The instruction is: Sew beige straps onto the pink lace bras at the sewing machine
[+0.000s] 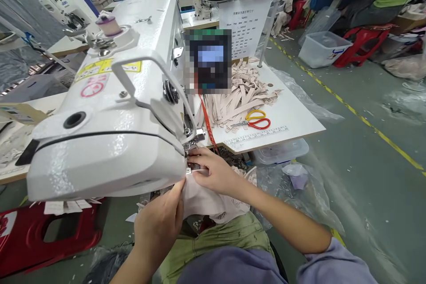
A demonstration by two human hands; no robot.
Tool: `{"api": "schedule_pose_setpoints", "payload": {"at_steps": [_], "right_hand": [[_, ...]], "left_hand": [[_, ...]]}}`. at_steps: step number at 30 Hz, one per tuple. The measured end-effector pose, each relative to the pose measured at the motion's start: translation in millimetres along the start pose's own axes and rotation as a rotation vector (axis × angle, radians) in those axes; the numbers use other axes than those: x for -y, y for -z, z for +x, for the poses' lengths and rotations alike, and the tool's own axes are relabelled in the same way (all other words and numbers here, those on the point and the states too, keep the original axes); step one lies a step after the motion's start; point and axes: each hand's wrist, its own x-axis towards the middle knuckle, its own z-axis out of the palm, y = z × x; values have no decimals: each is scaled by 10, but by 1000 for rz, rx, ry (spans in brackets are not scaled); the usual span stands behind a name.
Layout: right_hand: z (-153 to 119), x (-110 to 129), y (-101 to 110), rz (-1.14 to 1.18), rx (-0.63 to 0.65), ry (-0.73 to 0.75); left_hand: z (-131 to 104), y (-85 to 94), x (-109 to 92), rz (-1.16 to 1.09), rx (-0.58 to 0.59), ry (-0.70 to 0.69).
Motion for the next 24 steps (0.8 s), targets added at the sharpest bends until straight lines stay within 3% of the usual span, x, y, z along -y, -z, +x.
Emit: {"api": "schedule_pose_setpoints", "payload": {"at_steps": [10, 14, 18, 21, 24], "right_hand": [[-38, -25, -35, 35, 2, -96], [-142, -127, -37, 46, -52, -129], [-295, -247, 16, -71, -103, -131], [-501, -178, -5, -162, -8, -144], [-805, 40, -119, -20, 138, -204]], "left_hand": [[-61, -20, 53, -137, 38, 67], [-102, 32, 63, -426, 72, 270], [-73, 105, 140, -758, 265, 555], [-38, 118, 211, -904, 449, 506], [-62, 109, 205, -1185, 624, 409]]}}
